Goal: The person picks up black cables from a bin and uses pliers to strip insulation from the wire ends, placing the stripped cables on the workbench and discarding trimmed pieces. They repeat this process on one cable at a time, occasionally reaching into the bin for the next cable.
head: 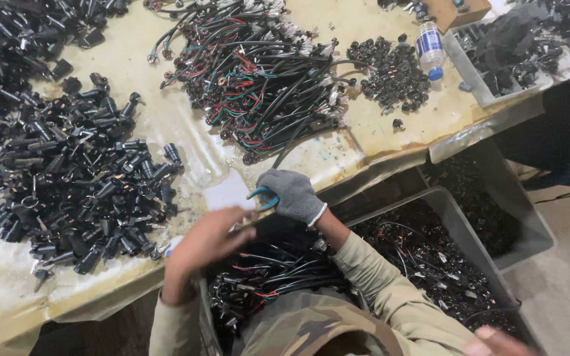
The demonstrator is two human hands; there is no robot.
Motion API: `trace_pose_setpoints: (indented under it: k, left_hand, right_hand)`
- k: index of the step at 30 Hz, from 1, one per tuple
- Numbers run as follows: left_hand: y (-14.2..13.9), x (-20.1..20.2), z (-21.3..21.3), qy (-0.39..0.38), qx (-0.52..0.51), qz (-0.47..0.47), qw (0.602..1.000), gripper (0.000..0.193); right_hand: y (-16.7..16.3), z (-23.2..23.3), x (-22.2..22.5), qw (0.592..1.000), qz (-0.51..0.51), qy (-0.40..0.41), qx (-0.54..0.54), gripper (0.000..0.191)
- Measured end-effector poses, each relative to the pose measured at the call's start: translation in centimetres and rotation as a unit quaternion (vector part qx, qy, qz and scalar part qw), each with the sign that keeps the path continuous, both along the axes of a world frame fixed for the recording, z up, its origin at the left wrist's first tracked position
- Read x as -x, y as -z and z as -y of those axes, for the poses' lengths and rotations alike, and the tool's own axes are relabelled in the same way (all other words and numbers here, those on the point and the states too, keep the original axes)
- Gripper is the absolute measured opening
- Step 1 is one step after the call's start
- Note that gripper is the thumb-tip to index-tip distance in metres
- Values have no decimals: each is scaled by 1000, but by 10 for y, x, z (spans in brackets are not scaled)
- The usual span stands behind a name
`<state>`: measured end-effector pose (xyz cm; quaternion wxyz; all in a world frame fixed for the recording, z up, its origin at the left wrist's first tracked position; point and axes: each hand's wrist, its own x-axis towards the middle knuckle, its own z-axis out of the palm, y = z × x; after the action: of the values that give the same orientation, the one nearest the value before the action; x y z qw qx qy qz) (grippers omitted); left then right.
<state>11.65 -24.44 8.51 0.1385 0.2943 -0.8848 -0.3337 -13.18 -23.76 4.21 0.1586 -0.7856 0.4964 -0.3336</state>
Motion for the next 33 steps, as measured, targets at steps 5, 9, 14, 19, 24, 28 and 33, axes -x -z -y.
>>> trace_pose_setpoints:
  k: [5,9,14,19,24,28,33]
  left_hand:
    - [7,73,71,-51,175,-127,975,35]
    - [29,141,130,-79,329,-127,932,53]
    - [60,166,153,-127,316,-2,940,67]
    - [71,142,141,-111,236,10,965,48]
    - [38,134,134,-80,155,103,979,48]
    - [1,164,139,-88,258,180,945,30]
    - [-16,246,176,-53,334,-9,941,17]
  right_hand:
    - [12,3,1,999,-35,2,37,36]
    - [17,4,0,999,-26,2,35,33]
    - [13,-2,-2,998,-56,33,4,29]
    - [5,-5,-4,1000,-20,14,9,35]
    - [3,-4,-4,999,-51,20,-2,33]
    - [11,-6,-5,1000,13,11,26,25]
    - [37,-4,-7,997,-53,45,23,16]
